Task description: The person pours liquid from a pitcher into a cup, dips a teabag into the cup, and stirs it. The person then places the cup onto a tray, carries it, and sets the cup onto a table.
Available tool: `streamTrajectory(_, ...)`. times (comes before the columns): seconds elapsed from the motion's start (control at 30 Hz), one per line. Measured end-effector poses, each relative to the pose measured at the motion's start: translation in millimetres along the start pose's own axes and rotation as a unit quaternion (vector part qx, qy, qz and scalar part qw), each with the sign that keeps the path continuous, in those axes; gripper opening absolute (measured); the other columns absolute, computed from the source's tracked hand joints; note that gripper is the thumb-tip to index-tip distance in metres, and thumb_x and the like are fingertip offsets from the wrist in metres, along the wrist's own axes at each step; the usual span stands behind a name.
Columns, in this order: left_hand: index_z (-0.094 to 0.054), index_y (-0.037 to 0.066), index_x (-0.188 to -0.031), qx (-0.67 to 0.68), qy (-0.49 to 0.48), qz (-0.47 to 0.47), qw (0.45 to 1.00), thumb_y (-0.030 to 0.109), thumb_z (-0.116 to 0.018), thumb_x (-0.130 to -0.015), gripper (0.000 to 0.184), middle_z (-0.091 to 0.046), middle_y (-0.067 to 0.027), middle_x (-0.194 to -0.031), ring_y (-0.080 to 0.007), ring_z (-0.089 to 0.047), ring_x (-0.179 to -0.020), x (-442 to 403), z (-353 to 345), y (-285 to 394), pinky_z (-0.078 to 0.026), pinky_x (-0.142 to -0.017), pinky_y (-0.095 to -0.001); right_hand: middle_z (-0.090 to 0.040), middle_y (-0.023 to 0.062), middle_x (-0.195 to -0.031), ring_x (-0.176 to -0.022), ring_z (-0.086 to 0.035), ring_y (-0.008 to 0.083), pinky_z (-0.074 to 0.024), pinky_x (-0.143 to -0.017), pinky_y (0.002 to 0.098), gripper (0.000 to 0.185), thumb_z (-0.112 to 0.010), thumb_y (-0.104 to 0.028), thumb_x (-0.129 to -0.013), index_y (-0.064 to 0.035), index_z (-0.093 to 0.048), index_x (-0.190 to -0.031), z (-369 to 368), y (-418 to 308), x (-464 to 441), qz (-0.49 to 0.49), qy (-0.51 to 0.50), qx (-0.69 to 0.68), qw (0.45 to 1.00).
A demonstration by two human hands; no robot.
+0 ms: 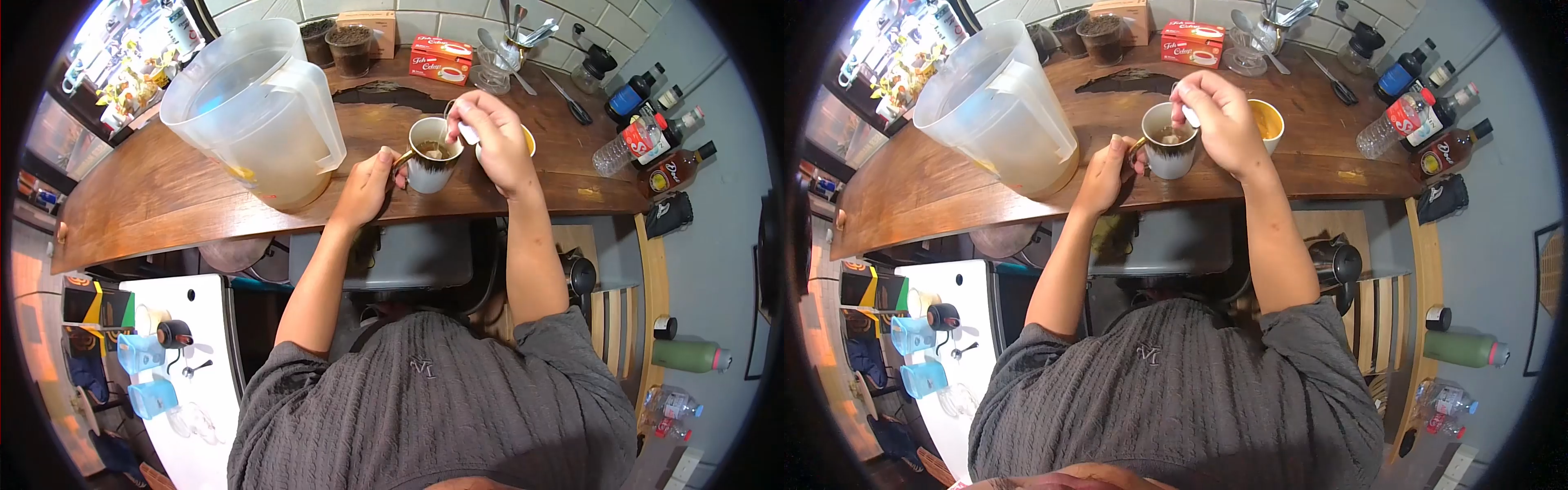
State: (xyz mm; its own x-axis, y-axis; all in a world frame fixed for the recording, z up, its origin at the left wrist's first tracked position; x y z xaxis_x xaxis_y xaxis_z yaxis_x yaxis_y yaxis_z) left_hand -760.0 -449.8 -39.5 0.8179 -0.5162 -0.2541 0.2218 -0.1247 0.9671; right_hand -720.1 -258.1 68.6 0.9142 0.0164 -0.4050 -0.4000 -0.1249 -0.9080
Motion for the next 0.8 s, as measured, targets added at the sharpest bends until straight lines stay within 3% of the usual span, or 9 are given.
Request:
streamTrajectory(0.07,-0.059,0.001,-0.088,-0.01,0.005,0.01,1.0,0.043,-0.03,-0.103,0.053,-0.057,-0.0016,-0.073,-0.008,-0.047,-0.065,0,2,3,-0.036,-0.061,-0.0224,-0.06,0.0022,-0.076,-0.069,-0.055,0.0077,-0.0471,-0.067,0.0232,0.02,-0.051,-0.017,-0.097,-0.001,-0.059,-0.09,-2,5,4,-0.074,-0.004,0.067,0.995)
streamTrajectory(0.1,-0.058,-0.001,-0.086,-0.02,0.007,0.02,1.0,0.041,-0.032,-0.103,0.053,-0.059,-0.0041,-0.072,-0.0117,-0.053,-0.068,0,2,3,-0.043,-0.066,-0.0262,-0.059,0.0012,-0.076,-0.069,-0.054,0.0063,-0.0464,-0.064,0.0215,0.019,-0.054,-0.018,-0.097,0.0002,-0.061,-0.094,-3,3,4,-0.047,-0.006,0.102,0.994)
streamTrajectory(0.2,-0.058,-0.001,-0.084,-0.032,0.016,0.007,0.999,0.041,-0.033,-0.103,0.052,-0.059,-0.0046,-0.072,-0.0122,-0.054,-0.068,0,0,4,-0.043,-0.066,-0.0267,-0.059,0.0006,-0.075,-0.068,-0.054,0.0065,-0.0461,-0.063,0.0217,0.019,-0.054,-0.016,-0.097,0.0008,-0.062,-0.098,-6,-11,3,-0.011,0.029,0.051,0.998)
streamTrajectory(0.43,-0.059,-0.001,-0.084,-0.03,0.012,-0.002,0.999,0.04,-0.034,-0.103,0.052,-0.059,-0.0047,-0.071,-0.0121,-0.054,-0.068,-1,0,6,-0.043,-0.066,-0.0269,-0.068,0.0102,-0.093,-0.076,-0.064,0.0124,-0.0522,-0.067,0.0243,0.019,-0.055,-0.01,-0.095,0.0024,-0.061,-0.108,2,-13,10,-0.13,-0.01,-0.004,0.991)
streamTrajectory(0.5,-0.06,0.002,-0.092,-0.032,0.0,-0.015,0.999,0.041,-0.033,-0.103,0.048,-0.057,0.0014,-0.073,-0.0031,-0.04,-0.058,-2,1,1,-0.03,-0.052,-0.0194,-0.068,0.0105,-0.094,-0.075,-0.063,0.0115,-0.0521,-0.067,0.0239,0.019,-0.055,-0.009,-0.095,0.0026,-0.061,-0.109,2,-15,9,-0.14,-0.016,-0.007,0.99)
streamTrajectory(0.6,-0.06,0.003,-0.091,-0.029,0.003,-0.008,1.0,0.041,-0.033,-0.103,0.048,-0.057,0.0013,-0.073,-0.0031,-0.04,-0.058,-1,1,1,-0.031,-0.052,-0.0196,-0.058,0.0005,-0.077,-0.061,-0.046,0.0046,-0.0379,-0.055,0.0183,0.021,-0.05,-0.012,-0.096,0.0027,-0.06,-0.108,-3,-33,1,-0.148,-0.044,-0.081,0.985)
streamTrajectory(0.63,-0.06,0.003,-0.091,-0.029,-0.001,-0.01,1.0,0.041,-0.033,-0.103,0.048,-0.057,0.0013,-0.073,-0.0031,-0.04,-0.058,-1,1,3,-0.031,-0.052,-0.0196,-0.047,-0.0042,-0.068,-0.058,-0.039,0.0036,-0.0301,-0.052,0.0184,0.023,-0.048,-0.014,-0.097,0.0028,-0.06,-0.107,-10,-40,1,-0.125,-0.036,-0.067,0.989)
streamTrajectory(0.7,-0.059,-0.001,-0.084,-0.038,0.005,0.009,0.999,0.041,-0.034,-0.103,0.052,-0.057,-0.0044,-0.07,-0.0132,-0.054,-0.069,-1,1,7,-0.043,-0.066,-0.0275,-0.045,-0.0047,-0.067,-0.057,-0.038,0.0033,-0.0299,-0.052,0.0182,0.024,-0.048,-0.014,-0.097,0.0029,-0.06,-0.107,-12,-42,5,-0.108,-0.03,-0.08,0.991)
streamTrajectory(0.8,-0.059,0.0,-0.084,-0.038,-0.008,0.005,0.999,0.041,-0.034,-0.103,0.051,-0.057,-0.0047,-0.07,-0.0139,-0.054,-0.068,-3,1,5,-0.043,-0.066,-0.0282,-0.043,-0.0058,-0.063,-0.056,-0.037,0.0024,-0.0304,-0.052,0.0179,0.026,-0.046,-0.016,-0.098,0.0023,-0.06,-0.11,-15,-32,9,-0.093,-0.018,-0.073,0.993)
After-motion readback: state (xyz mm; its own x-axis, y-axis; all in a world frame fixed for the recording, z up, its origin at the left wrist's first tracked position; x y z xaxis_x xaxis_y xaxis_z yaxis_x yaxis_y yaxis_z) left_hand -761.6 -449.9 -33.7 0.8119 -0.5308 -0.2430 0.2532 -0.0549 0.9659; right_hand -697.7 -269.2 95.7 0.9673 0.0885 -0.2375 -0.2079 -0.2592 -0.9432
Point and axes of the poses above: each hand's wrist, its own x-axis away from the middle knuckle, its own z-axis out of the back of the hand, y = z × x, the point moved 1 cm from there along -x, towards the middle knuckle
